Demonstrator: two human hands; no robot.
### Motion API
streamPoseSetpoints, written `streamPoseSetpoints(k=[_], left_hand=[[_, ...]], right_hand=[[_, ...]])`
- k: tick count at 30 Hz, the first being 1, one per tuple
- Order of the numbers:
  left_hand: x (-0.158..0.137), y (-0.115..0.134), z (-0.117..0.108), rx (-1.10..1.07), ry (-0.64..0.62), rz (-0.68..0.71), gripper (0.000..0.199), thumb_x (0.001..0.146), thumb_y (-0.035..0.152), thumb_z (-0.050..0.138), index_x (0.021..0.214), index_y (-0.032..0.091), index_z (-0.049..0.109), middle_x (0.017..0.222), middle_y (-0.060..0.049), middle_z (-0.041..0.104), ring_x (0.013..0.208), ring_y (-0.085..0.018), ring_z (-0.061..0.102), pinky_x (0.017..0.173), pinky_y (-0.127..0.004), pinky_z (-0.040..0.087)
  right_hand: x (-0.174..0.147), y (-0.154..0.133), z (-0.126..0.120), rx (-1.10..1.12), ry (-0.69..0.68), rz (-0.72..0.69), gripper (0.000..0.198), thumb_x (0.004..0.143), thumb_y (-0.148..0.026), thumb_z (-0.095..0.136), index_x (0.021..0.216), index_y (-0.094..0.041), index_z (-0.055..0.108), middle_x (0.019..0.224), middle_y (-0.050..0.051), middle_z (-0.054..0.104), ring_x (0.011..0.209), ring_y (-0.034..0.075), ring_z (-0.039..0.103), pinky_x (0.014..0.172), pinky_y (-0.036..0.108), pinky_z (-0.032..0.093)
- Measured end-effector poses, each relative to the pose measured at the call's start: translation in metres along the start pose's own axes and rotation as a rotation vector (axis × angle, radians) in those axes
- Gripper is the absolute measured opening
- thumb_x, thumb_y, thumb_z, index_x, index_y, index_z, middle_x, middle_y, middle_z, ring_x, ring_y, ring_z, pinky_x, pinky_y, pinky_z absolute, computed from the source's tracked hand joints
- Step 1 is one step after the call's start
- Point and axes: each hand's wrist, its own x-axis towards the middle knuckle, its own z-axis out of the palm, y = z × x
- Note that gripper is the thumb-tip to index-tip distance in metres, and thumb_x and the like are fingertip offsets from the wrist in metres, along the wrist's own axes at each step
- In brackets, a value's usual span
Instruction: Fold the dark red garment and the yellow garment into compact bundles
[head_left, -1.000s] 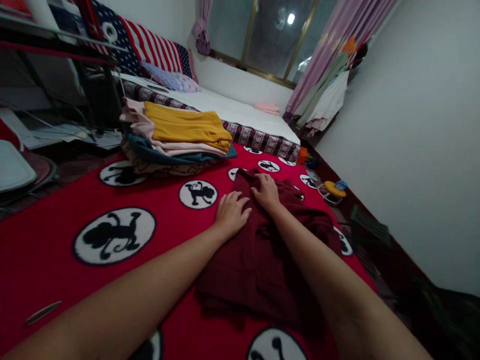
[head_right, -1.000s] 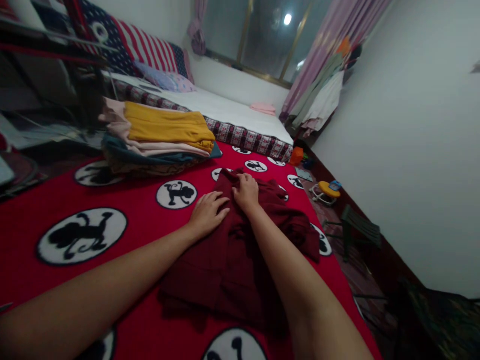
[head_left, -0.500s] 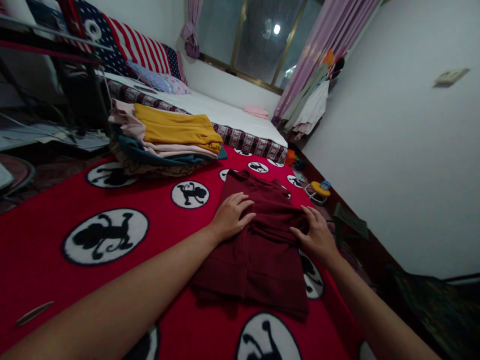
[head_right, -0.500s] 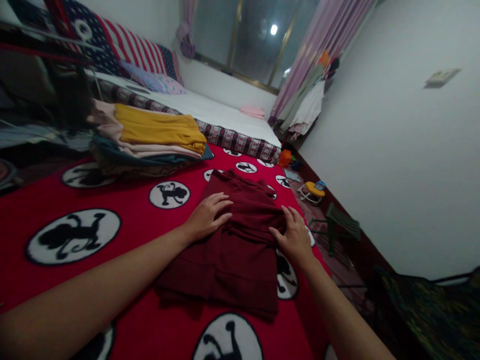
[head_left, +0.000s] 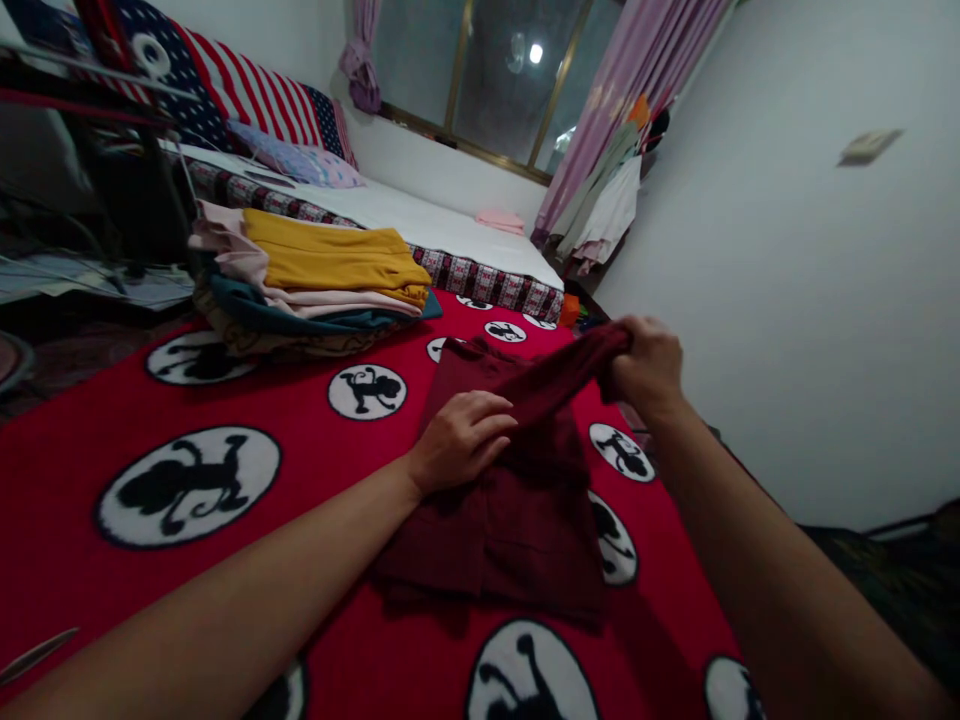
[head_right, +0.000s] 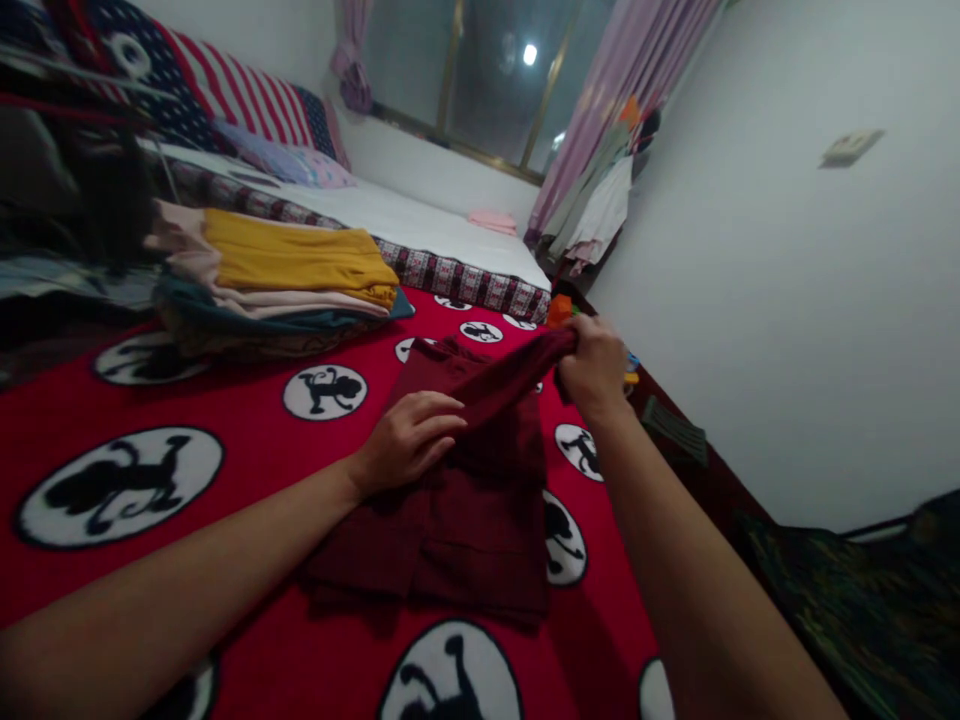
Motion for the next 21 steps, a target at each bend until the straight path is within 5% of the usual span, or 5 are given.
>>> streamPoseSetpoints(k=[5,11,14,18,21], left_hand=[[-0.001,0.009,-0.008,0.077,-0.133,0.182,0.025,0.093,0.031,0.053,0.110,0.022,0.068,0.123,-0.006,0.066,0.119,-0.023,0.053,0.100,-0.041,0.041],[-0.005,-0.015,-0.001,0.382,-0.129,-0.498,0.036,0.092,0.035,0.050,0.068,0.018,0.071,0.084,-0.007,0.071,0.091,-0.025,0.057,0.084,-0.042,0.042],[-0.005,-0.021,-0.002,0.372,-0.116,-0.643,0.039,0.093,0.035,0.048,0.065,0.019,0.070,0.081,-0.007,0.069,0.086,-0.024,0.056,0.076,-0.038,0.043],[0.000,-0.010,-0.010,0.197,-0.014,-0.403,0.034,0.096,0.036,0.043,0.086,0.021,0.072,0.102,-0.007,0.067,0.101,-0.022,0.055,0.091,-0.038,0.043],[0.005,0.002,-0.014,0.047,-0.239,-0.043,0.025,0.092,0.039,0.052,0.091,0.026,0.074,0.115,-0.003,0.067,0.120,-0.023,0.048,0.104,-0.040,0.035]], right_hand=[[0.008,-0.084,0.016,0.704,-0.030,-0.433,0.060,0.078,-0.016,0.059,0.136,-0.027,0.049,0.138,0.005,0.053,0.109,0.021,0.060,0.082,0.033,0.056],[-0.062,-0.061,0.054,0.809,-0.220,-0.134,0.017,0.081,-0.023,0.063,0.096,-0.019,0.069,0.097,0.006,0.070,0.088,0.018,0.066,0.077,0.031,0.055],[-0.103,-0.043,0.069,0.772,-0.310,-0.042,0.018,0.079,-0.029,0.069,0.095,-0.020,0.070,0.093,0.006,0.069,0.087,0.019,0.065,0.079,0.033,0.053],[-0.134,-0.040,0.076,0.745,-0.333,-0.084,0.026,0.078,-0.030,0.070,0.103,-0.022,0.068,0.106,0.006,0.066,0.101,0.020,0.062,0.090,0.035,0.049],[-0.139,-0.043,0.074,0.729,-0.333,-0.169,0.031,0.079,-0.026,0.068,0.110,-0.023,0.065,0.114,0.007,0.063,0.109,0.021,0.058,0.096,0.037,0.046]])
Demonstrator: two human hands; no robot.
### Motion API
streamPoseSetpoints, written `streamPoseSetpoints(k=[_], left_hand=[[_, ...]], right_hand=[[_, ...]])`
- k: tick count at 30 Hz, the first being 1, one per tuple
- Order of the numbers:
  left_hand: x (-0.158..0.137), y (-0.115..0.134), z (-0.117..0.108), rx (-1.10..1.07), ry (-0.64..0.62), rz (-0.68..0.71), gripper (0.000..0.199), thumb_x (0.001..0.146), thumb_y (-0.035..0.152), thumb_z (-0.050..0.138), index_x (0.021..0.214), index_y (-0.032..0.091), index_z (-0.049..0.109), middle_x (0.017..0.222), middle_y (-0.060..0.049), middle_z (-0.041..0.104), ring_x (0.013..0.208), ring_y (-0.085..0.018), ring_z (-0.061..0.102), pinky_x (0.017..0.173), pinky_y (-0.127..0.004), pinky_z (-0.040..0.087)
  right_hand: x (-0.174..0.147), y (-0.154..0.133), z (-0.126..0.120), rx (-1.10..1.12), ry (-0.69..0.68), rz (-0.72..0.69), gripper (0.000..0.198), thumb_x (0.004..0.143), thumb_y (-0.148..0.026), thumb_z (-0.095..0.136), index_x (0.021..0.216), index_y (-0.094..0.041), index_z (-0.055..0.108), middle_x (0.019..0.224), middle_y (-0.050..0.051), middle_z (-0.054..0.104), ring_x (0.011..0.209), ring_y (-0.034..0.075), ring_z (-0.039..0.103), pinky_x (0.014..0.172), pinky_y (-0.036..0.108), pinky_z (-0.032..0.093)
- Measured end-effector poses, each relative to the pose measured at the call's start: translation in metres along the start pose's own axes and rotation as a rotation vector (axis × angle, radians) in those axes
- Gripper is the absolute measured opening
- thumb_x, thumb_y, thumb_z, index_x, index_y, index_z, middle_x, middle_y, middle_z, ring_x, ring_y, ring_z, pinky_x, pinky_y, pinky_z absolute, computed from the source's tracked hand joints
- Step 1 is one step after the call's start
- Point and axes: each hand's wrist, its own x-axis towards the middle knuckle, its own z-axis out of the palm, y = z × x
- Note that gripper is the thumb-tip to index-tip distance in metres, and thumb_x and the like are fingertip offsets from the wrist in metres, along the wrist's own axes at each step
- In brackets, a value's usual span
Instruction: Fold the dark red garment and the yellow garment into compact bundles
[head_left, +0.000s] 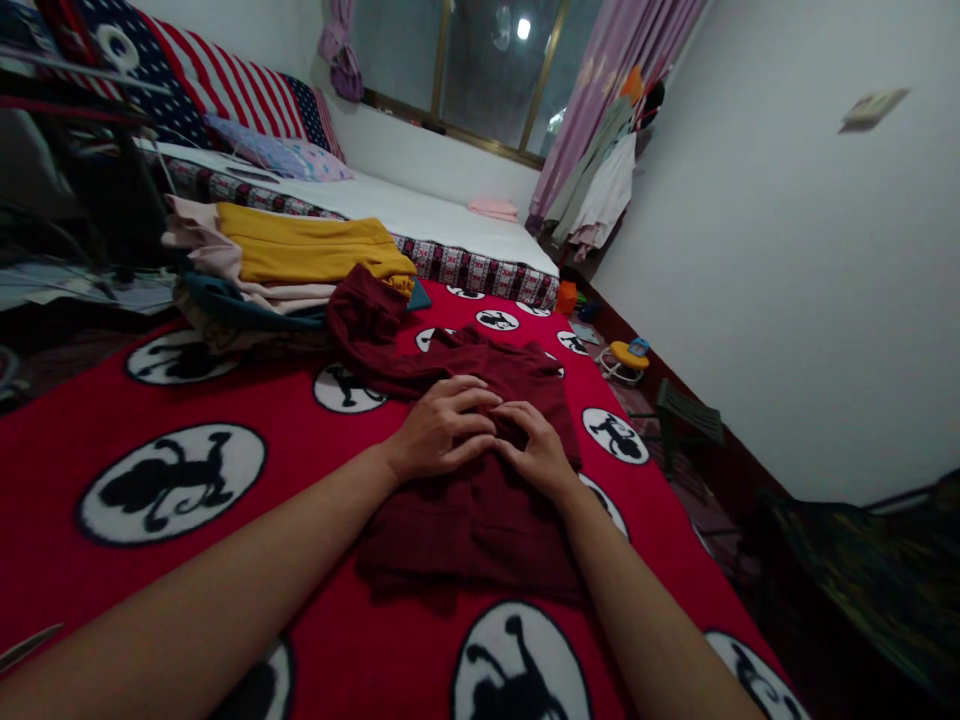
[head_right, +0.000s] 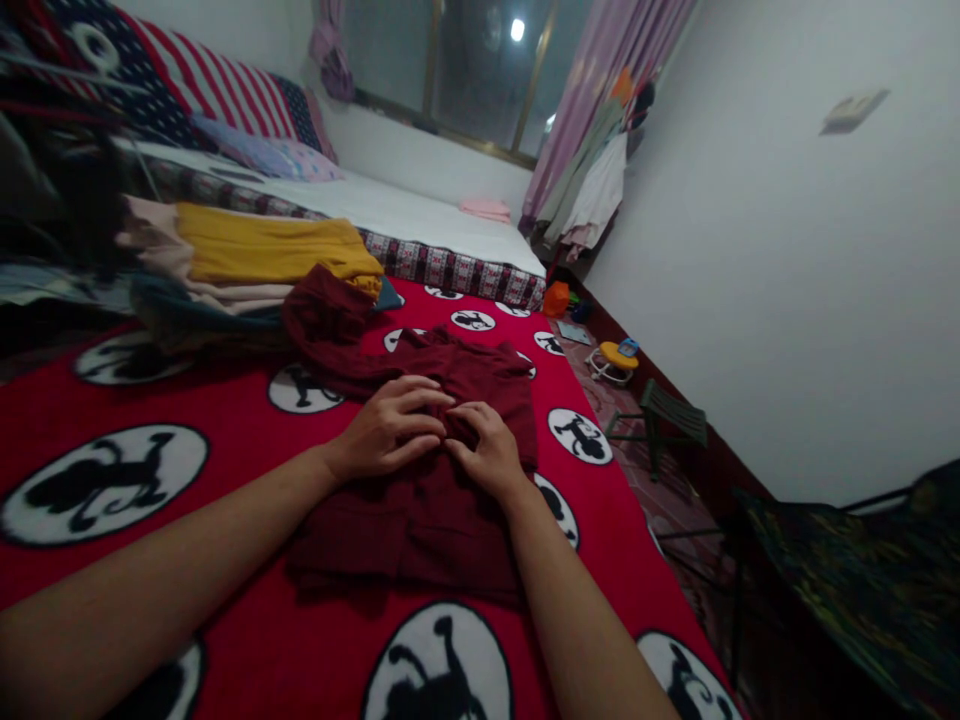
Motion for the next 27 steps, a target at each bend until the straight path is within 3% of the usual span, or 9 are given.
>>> streamPoseSetpoints(k=[2,3,5,8,10,14,19,24,27], left_hand=[[0.002,0.001,-0.002,0.030,-0.135,0.099,0.026,0.091,0.040,0.054,0.085,0.026,0.074,0.106,-0.003,0.070,0.118,-0.023,0.050,0.104,-0.041,0.033],[0.002,-0.002,-0.003,0.082,-0.159,0.070,0.029,0.092,0.040,0.052,0.080,0.024,0.074,0.099,-0.004,0.071,0.112,-0.023,0.052,0.102,-0.042,0.034],[0.001,-0.012,-0.005,0.233,-0.151,-0.094,0.037,0.094,0.038,0.048,0.074,0.021,0.074,0.087,-0.007,0.071,0.100,-0.024,0.055,0.094,-0.044,0.037],[-0.004,-0.031,-0.011,0.442,-0.159,-0.350,0.041,0.091,0.039,0.049,0.066,0.018,0.073,0.082,-0.011,0.068,0.090,-0.027,0.055,0.083,-0.046,0.039],[-0.005,-0.036,-0.015,0.517,-0.181,-0.431,0.035,0.086,0.040,0.056,0.064,0.017,0.072,0.085,-0.013,0.066,0.090,-0.028,0.055,0.079,-0.046,0.040],[0.002,-0.019,-0.020,0.524,-0.188,-0.374,0.022,0.078,0.036,0.065,0.067,0.018,0.071,0.094,-0.012,0.064,0.098,-0.030,0.055,0.080,-0.043,0.041],[0.011,0.019,-0.003,0.292,-0.296,-0.457,0.021,0.086,0.035,0.058,0.090,0.020,0.071,0.087,-0.007,0.067,0.084,-0.024,0.063,0.069,-0.034,0.046],[0.003,0.028,0.015,0.251,-0.162,-0.480,0.056,0.084,0.044,0.063,0.133,0.022,0.048,0.109,-0.009,0.061,0.093,-0.025,0.064,0.069,-0.032,0.050],[0.000,0.023,0.019,0.274,-0.153,-0.467,0.062,0.083,0.040,0.064,0.140,0.026,0.043,0.111,-0.008,0.058,0.096,-0.025,0.063,0.072,-0.031,0.051]], right_hand=[[-0.001,-0.001,-0.002,-0.047,-0.046,-0.047,0.036,0.077,-0.026,0.069,0.113,-0.024,0.063,0.119,0.007,0.062,0.112,0.022,0.056,0.098,0.038,0.045],[-0.001,-0.001,-0.003,-0.076,-0.061,-0.055,0.035,0.076,-0.026,0.069,0.111,-0.024,0.064,0.119,0.007,0.062,0.113,0.022,0.056,0.099,0.039,0.045],[-0.002,0.000,-0.004,-0.128,-0.044,-0.027,0.024,0.076,-0.022,0.066,0.100,-0.023,0.066,0.115,0.006,0.063,0.109,0.022,0.057,0.096,0.038,0.046],[-0.002,0.005,-0.004,-0.147,0.091,0.079,0.012,0.075,-0.015,0.057,0.083,-0.022,0.063,0.100,0.005,0.067,0.098,0.021,0.060,0.090,0.035,0.047],[-0.002,0.009,-0.003,-0.132,0.162,0.137,0.012,0.073,-0.014,0.055,0.081,-0.022,0.062,0.092,0.004,0.067,0.091,0.020,0.061,0.086,0.034,0.048],[-0.002,0.010,-0.003,-0.102,0.192,0.177,0.014,0.071,-0.016,0.055,0.082,-0.021,0.063,0.089,0.003,0.068,0.087,0.020,0.062,0.084,0.032,0.048],[-0.003,0.004,-0.006,-0.049,0.209,0.218,0.013,0.075,-0.021,0.056,0.085,-0.022,0.065,0.087,0.003,0.069,0.082,0.019,0.063,0.078,0.030,0.048],[0.001,0.017,-0.018,-0.058,0.398,0.207,0.022,0.088,-0.037,0.049,0.091,-0.020,0.063,0.093,0.006,0.066,0.086,0.019,0.061,0.077,0.030,0.048],[0.001,0.037,-0.034,-0.226,0.502,0.343,0.031,0.090,-0.042,0.045,0.090,-0.018,0.064,0.093,0.009,0.065,0.087,0.021,0.060,0.081,0.034,0.046]])
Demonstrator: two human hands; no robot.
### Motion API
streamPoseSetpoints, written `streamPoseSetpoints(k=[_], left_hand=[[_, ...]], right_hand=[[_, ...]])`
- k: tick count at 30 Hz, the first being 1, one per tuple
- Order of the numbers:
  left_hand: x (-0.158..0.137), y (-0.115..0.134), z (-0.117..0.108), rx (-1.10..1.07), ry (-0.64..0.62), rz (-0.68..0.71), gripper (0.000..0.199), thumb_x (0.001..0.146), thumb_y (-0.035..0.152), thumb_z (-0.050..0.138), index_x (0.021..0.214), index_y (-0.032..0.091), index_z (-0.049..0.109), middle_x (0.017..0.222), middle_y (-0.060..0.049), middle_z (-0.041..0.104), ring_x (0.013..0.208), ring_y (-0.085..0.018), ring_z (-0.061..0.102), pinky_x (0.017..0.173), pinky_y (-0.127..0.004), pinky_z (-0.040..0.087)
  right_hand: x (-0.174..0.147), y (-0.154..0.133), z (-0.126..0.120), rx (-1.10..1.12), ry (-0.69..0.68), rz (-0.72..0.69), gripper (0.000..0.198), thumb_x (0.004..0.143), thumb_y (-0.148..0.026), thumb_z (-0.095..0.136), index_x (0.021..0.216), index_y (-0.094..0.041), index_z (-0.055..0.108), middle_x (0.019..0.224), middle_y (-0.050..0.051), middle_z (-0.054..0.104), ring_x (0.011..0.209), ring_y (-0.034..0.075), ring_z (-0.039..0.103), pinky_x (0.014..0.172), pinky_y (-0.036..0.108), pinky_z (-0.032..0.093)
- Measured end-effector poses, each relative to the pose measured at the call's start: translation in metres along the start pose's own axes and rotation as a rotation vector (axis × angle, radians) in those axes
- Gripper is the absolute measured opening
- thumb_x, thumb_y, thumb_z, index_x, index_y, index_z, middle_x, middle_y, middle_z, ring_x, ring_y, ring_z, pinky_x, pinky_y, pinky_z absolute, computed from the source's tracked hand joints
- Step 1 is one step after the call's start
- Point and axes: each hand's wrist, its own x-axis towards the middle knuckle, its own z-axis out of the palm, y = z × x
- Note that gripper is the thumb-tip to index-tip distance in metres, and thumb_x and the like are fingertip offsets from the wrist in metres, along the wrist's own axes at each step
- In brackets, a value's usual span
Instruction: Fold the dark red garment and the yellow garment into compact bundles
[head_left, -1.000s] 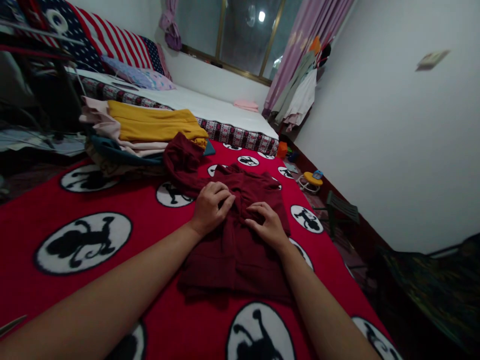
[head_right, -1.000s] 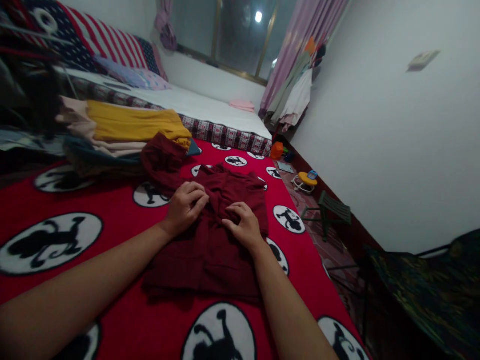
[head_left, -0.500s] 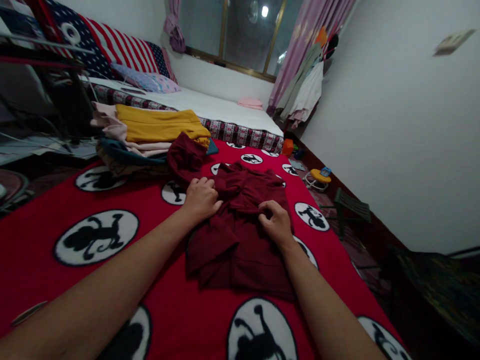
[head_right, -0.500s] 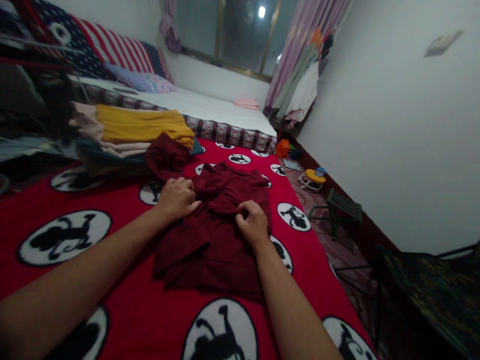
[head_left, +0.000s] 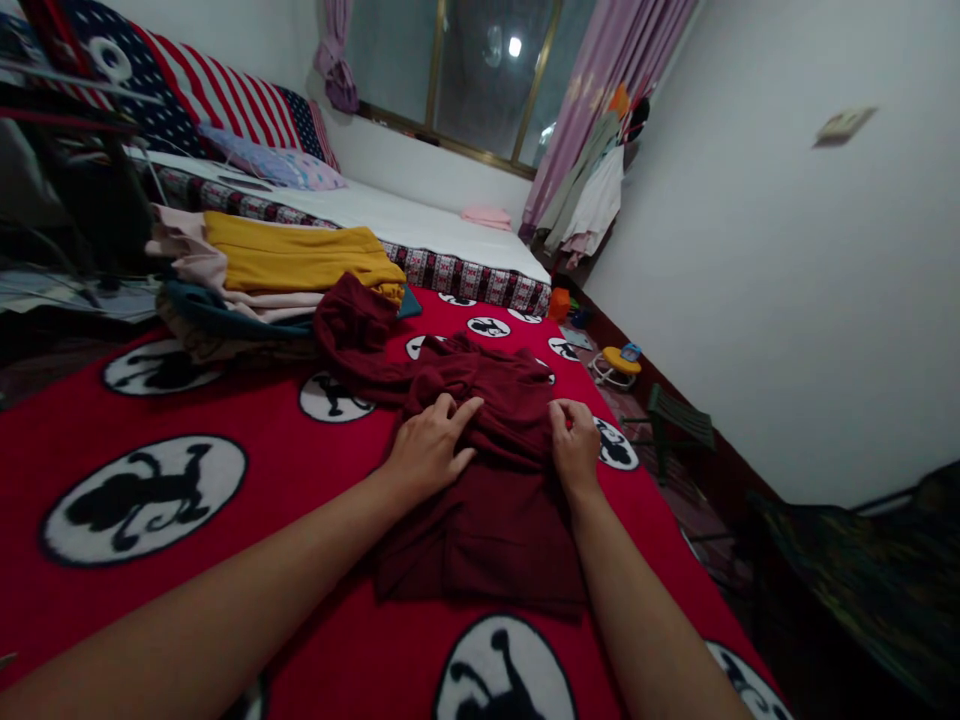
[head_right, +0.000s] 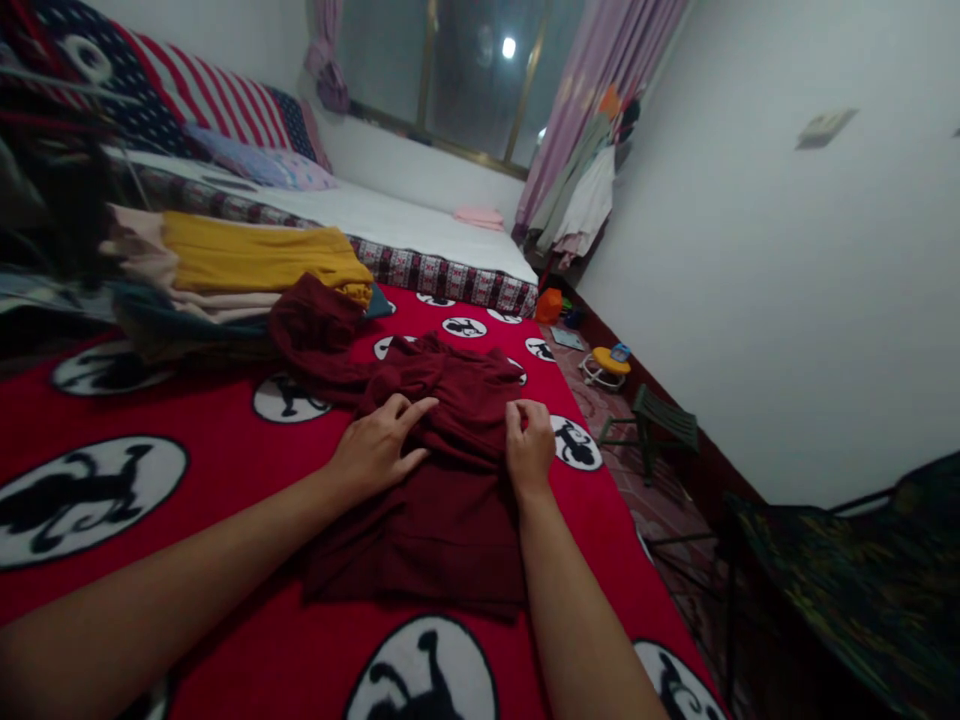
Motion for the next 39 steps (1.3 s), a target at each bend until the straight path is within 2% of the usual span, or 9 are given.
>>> streamPoseSetpoints(k=[6,10,16,18,22,28,31,34,39], left_hand=[[0.003,-0.005,0.005,-0.015,-0.057,0.024,0.043,0.083,0.034,0.061,0.124,0.023,0.060,0.102,-0.007,0.062,0.095,-0.026,0.063,0.077,-0.034,0.052],[0.003,-0.006,0.006,-0.048,-0.048,0.035,0.043,0.083,0.032,0.061,0.125,0.022,0.060,0.102,-0.007,0.063,0.094,-0.024,0.063,0.078,-0.032,0.052],[0.003,-0.005,0.004,-0.078,-0.053,0.042,0.039,0.084,0.028,0.060,0.123,0.023,0.062,0.101,-0.006,0.065,0.094,-0.022,0.064,0.079,-0.029,0.051],[0.004,-0.005,0.004,-0.088,-0.058,0.038,0.039,0.083,0.027,0.060,0.122,0.023,0.062,0.102,-0.006,0.066,0.095,-0.023,0.064,0.080,-0.030,0.051],[0.004,-0.004,0.004,-0.099,-0.059,0.053,0.039,0.083,0.024,0.060,0.121,0.023,0.063,0.103,-0.006,0.067,0.097,-0.024,0.064,0.080,-0.031,0.051],[0.006,-0.004,0.008,-0.109,-0.057,0.065,0.038,0.082,0.021,0.059,0.120,0.023,0.063,0.100,-0.005,0.068,0.094,-0.022,0.065,0.079,-0.030,0.051],[0.006,-0.004,0.008,-0.109,-0.054,0.076,0.037,0.082,0.020,0.059,0.119,0.024,0.063,0.099,-0.005,0.068,0.093,-0.022,0.065,0.077,-0.029,0.051],[0.006,-0.003,0.006,-0.121,-0.041,0.080,0.041,0.082,0.021,0.060,0.123,0.023,0.061,0.102,-0.005,0.068,0.095,-0.022,0.065,0.078,-0.029,0.051],[0.006,-0.001,0.004,-0.148,-0.012,0.108,0.054,0.082,0.019,0.062,0.135,0.023,0.053,0.111,-0.005,0.067,0.103,-0.023,0.062,0.085,-0.031,0.051]], right_hand=[[0.007,0.023,-0.020,-0.374,-0.244,0.234,0.043,0.082,-0.049,0.058,0.107,-0.016,0.066,0.098,0.012,0.069,0.087,0.025,0.064,0.076,0.035,0.046],[0.002,0.020,-0.017,-0.469,-0.295,0.162,0.040,0.080,-0.053,0.061,0.102,-0.020,0.069,0.096,0.010,0.071,0.089,0.025,0.065,0.073,0.034,0.046],[-0.003,0.015,-0.008,-0.435,-0.231,0.084,0.021,0.082,-0.036,0.060,0.096,-0.022,0.069,0.091,0.007,0.071,0.086,0.024,0.065,0.071,0.033,0.046],[-0.004,0.012,-0.007,-0.394,-0.218,0.075,0.025,0.082,-0.038,0.060,0.100,-0.021,0.067,0.096,0.008,0.070,0.089,0.024,0.065,0.072,0.033,0.046],[-0.006,0.005,-0.005,-0.403,-0.267,0.058,0.051,0.079,-0.043,0.066,0.123,-0.019,0.057,0.113,0.013,0.066,0.100,0.028,0.062,0.075,0.036,0.047],[-0.007,-0.005,-0.002,-0.470,-0.315,-0.031,0.027,0.084,-0.022,0.057,0.110,-0.023,0.065,0.104,0.009,0.068,0.094,0.026,0.064,0.075,0.035,0.047],[-0.007,-0.006,-0.001,-0.460,-0.283,-0.058,0.027,0.084,-0.017,0.052,0.107,-0.022,0.066,0.101,0.009,0.068,0.091,0.025,0.063,0.076,0.035,0.047],[-0.007,-0.004,-0.001,-0.429,-0.251,-0.114,0.035,0.083,-0.019,0.056,0.117,-0.020,0.063,0.109,0.011,0.065,0.100,0.027,0.060,0.084,0.036,0.047],[-0.002,-0.007,-0.009,-0.393,-0.459,-0.196,0.054,0.083,-0.032,0.063,0.134,-0.020,0.053,0.121,0.010,0.064,0.108,0.026,0.058,0.093,0.036,0.044]])
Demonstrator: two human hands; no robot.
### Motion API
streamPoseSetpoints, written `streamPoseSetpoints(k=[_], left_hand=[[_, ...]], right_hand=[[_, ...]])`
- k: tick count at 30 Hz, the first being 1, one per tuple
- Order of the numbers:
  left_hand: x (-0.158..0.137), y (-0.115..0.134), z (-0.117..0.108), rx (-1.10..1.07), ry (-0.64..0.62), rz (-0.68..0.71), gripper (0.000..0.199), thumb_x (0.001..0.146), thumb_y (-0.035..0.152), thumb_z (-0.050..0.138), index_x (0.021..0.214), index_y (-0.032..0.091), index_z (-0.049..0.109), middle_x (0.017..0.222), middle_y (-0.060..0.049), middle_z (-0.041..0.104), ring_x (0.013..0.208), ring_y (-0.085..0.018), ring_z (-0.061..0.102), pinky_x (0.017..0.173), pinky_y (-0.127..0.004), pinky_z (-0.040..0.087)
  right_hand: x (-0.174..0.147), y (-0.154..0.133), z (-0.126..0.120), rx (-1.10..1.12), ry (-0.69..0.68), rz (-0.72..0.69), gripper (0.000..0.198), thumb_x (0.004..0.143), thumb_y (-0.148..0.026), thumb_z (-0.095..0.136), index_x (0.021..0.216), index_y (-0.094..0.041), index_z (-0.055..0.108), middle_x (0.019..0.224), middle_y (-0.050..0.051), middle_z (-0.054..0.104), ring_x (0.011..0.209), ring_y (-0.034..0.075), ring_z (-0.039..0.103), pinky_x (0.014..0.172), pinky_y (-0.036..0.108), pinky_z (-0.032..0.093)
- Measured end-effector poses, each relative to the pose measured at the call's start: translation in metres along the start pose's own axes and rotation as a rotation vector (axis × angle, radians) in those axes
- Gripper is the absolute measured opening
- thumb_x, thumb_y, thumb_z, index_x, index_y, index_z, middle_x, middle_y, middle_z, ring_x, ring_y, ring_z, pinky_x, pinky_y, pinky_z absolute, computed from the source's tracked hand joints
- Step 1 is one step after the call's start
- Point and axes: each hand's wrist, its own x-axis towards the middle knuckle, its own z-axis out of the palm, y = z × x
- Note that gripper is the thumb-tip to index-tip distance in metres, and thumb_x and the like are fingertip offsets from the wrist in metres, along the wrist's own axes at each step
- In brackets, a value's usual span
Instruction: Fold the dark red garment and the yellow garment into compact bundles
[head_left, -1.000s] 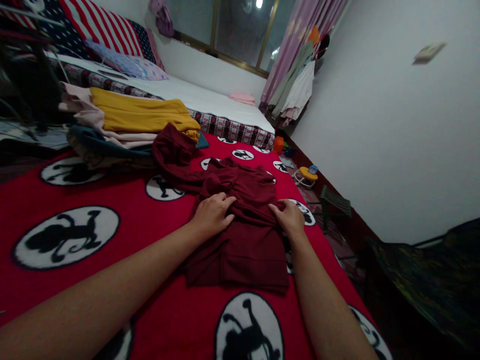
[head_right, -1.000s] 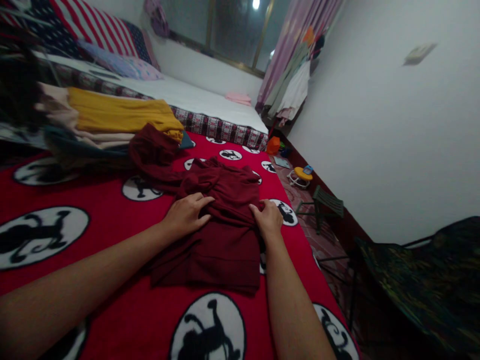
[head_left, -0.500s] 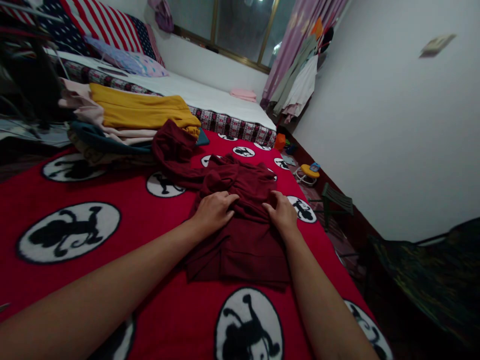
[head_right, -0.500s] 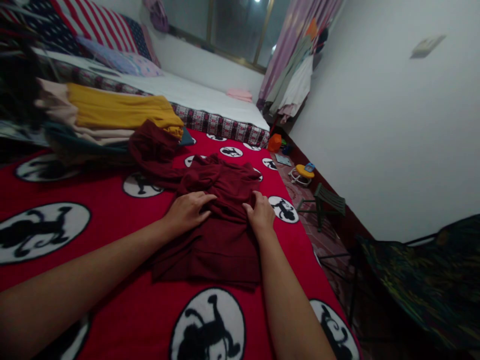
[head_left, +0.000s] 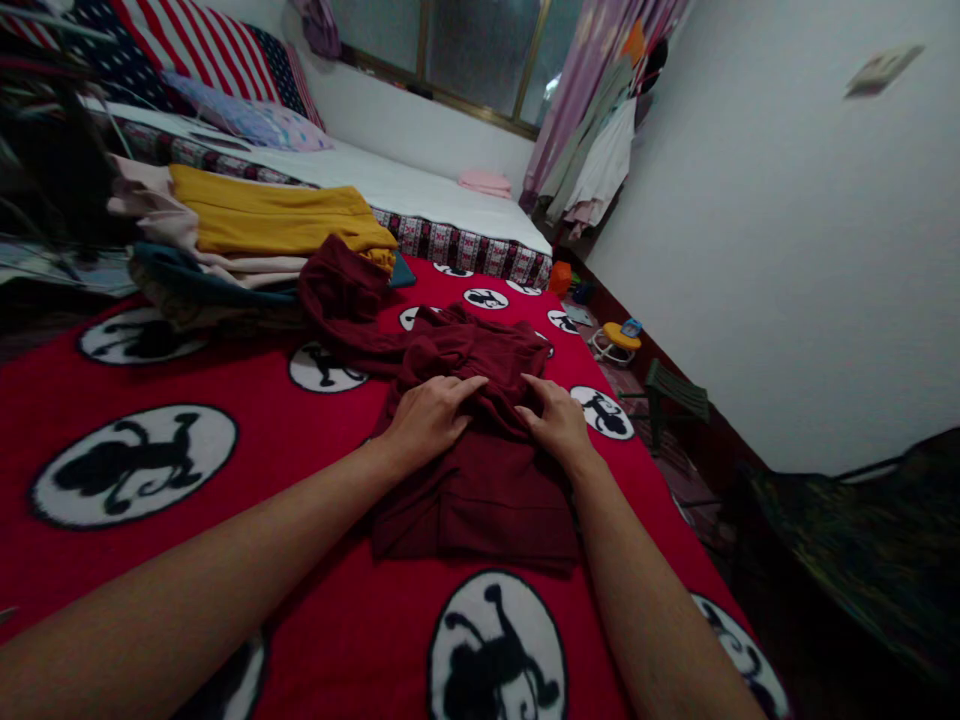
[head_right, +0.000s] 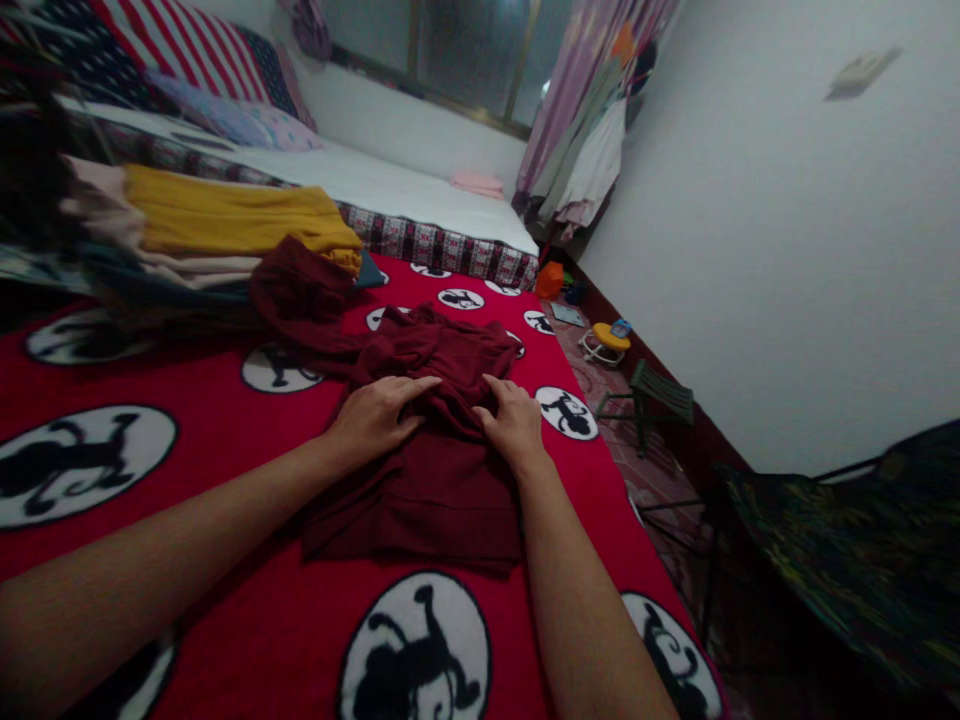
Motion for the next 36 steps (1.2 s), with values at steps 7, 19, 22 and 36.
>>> streamPoseSetpoints(k=[7,19,22,36], left_hand=[[0.000,0.001,-0.001,-0.056,-0.055,-0.035,0.054,0.081,0.017,0.063,0.134,0.024,0.055,0.112,-0.006,0.070,0.104,-0.024,0.065,0.087,-0.032,0.051],[-0.001,0.003,0.006,-0.381,-0.015,0.102,0.060,0.073,0.009,0.071,0.131,0.016,0.055,0.120,-0.009,0.067,0.105,-0.021,0.064,0.094,-0.033,0.049],[-0.001,0.008,0.006,-0.422,-0.031,0.097,0.062,0.071,0.005,0.072,0.130,0.015,0.056,0.105,-0.007,0.070,0.086,-0.017,0.065,0.082,-0.029,0.052],[-0.002,0.002,0.016,-0.527,-0.043,-0.009,0.064,0.069,0.008,0.073,0.130,0.017,0.056,0.088,-0.001,0.068,0.067,-0.010,0.058,0.066,-0.023,0.050]], right_hand=[[0.012,-0.010,-0.012,-0.114,-0.223,0.176,0.033,0.078,-0.027,0.060,0.110,-0.023,0.067,0.107,0.008,0.071,0.101,0.026,0.065,0.080,0.032,0.045],[0.010,-0.007,-0.028,-0.116,-0.053,0.322,0.026,0.068,-0.028,0.059,0.091,-0.026,0.070,0.091,0.005,0.073,0.090,0.026,0.066,0.068,0.031,0.042],[0.009,-0.002,-0.038,-0.139,-0.026,0.355,0.023,0.068,-0.028,0.059,0.088,-0.027,0.070,0.089,0.004,0.073,0.089,0.027,0.066,0.068,0.032,0.042],[-0.038,0.000,-0.065,-0.158,-0.147,0.082,0.037,0.071,-0.019,0.061,0.108,-0.021,0.062,0.112,0.009,0.061,0.102,0.023,0.059,0.082,0.030,0.043]])
